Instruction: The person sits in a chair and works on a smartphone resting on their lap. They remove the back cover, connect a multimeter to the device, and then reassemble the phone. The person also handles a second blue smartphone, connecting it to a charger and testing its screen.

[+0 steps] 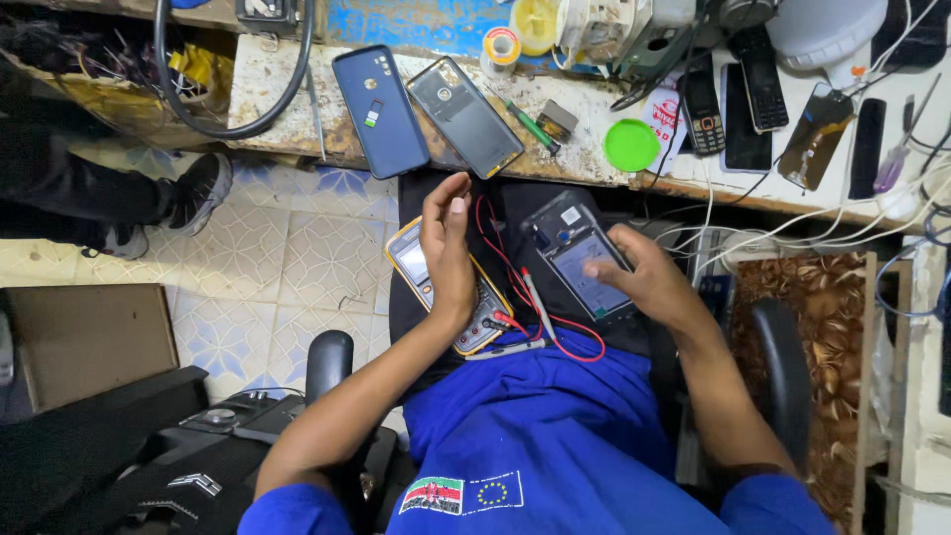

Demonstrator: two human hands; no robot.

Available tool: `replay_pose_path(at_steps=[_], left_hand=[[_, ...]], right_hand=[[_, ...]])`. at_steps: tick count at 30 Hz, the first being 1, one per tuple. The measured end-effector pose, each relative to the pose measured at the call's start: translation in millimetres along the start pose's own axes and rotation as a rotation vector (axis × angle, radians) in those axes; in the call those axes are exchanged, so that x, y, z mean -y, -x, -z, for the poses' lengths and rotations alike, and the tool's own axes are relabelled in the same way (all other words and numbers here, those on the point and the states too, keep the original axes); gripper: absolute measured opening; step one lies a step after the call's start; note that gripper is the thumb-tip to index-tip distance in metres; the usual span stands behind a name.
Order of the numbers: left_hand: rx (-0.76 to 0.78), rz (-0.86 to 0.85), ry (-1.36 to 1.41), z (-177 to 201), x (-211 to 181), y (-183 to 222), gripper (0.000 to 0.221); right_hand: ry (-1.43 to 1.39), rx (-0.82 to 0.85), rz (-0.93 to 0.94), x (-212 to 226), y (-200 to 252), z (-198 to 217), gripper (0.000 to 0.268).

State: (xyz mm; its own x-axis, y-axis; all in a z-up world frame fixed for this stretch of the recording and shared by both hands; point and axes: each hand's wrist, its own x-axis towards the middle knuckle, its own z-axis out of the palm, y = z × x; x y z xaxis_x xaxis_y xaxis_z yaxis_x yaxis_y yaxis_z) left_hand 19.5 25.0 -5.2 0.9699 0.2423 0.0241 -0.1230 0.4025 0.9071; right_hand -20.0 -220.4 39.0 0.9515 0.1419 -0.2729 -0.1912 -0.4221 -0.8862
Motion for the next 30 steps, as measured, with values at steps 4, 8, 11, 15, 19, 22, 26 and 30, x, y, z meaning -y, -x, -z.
replay_pose_path(at_steps=[4, 8, 11, 15, 19, 22, 26, 30], left_hand=[[0.173, 0.031, 0.098, -15, -13, 19, 0.045], [0.382, 0.114, 0.139, -12, -1, 34, 0.054], [0.477, 0.143, 0.147, -15, -8, 38, 0.055], [0.500, 0.158, 0.262, -15, -11, 34, 0.056], [0.515, 0.233, 0.378, -23, -29, 37, 0.061], [0.561, 0.270, 0.471, -32, -39, 36, 0.070], [0.560, 0.341, 0.624, -30, -34, 36, 0.060], [0.464, 0.400, 0.576, -45, -80, 35, 0.026]], right_hand=[[-0.252, -0.080, 0.085, 52, 16, -15, 0.028], [-0.299, -0.212, 0.153, 44, 18, -35, 0.030], [-0.246, -0.319, 0.191, 41, 19, -52, 0.029], [-0.314, -0.386, 0.201, 58, 16, -62, 0.017], [-0.452, -0.324, 0.150, 39, 7, -63, 0.022], [-0.692, -0.263, -0.067, 33, 5, -73, 0.024], [-0.691, -0.003, -0.025, 32, 7, -72, 0.025], [-0.556, 0.002, 0.057, 60, 20, -76, 0.033]])
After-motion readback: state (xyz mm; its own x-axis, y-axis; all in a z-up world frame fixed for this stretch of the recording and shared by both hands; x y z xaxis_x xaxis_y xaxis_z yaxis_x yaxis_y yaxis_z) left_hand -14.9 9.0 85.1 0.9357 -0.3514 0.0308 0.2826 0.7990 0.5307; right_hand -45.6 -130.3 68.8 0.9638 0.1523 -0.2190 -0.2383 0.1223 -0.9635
